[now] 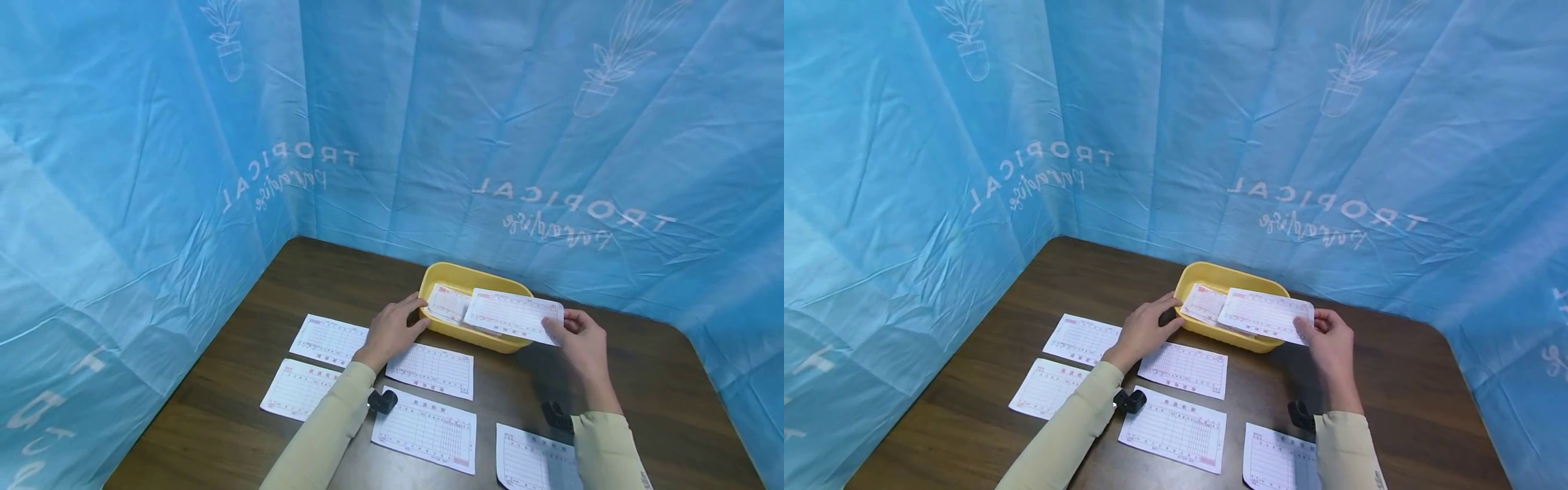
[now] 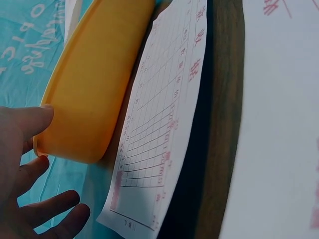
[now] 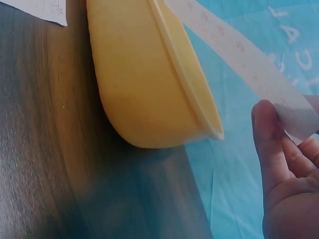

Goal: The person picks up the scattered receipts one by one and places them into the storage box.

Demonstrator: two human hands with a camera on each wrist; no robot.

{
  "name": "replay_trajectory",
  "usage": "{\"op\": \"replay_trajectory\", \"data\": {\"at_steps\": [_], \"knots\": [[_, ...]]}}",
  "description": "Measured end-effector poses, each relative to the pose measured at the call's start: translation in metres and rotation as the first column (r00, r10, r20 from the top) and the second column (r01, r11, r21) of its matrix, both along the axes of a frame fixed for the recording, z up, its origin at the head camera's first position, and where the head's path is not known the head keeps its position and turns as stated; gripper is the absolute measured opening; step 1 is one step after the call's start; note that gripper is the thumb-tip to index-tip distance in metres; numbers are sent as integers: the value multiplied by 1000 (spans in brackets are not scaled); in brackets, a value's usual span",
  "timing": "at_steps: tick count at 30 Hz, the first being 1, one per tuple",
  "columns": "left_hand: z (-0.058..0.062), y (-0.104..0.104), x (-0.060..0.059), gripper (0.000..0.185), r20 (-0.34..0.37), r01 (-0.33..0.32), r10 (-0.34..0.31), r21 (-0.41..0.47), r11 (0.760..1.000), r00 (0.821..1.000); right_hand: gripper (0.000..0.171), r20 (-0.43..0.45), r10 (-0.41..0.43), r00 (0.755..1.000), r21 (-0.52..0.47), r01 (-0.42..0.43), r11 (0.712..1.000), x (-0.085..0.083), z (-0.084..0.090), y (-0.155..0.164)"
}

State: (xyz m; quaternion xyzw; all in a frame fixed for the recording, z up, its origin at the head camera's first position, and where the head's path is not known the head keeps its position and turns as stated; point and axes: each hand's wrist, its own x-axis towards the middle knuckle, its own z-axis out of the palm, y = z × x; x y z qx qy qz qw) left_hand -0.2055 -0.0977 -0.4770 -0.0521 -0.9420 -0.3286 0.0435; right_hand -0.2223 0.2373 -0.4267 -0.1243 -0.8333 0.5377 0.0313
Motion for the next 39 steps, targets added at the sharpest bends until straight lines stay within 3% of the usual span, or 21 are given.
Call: {"op": "replay_trajectory", "data": {"at_steps": [14,26,32,39], "knots": [[4,-1,1,43,16,4,-4,16,1000,1000,51,-27,48,998,-14,-48,999,-12,-2,-20],[-2,0,0,44,14,1,-1,16,1000,1000,47,-5,79,997,54,-79,995,-21,-7,-40],[-3,0,0,42,-22,9,-9,6,1000,1000,46,39,78,996,71,-81,994,-27,-13,-46],[-3,-1,-1,42,-26,10,-10,13,1000,1000,41,-2,129,992,128,-128,984,-32,-20,-54]]}}
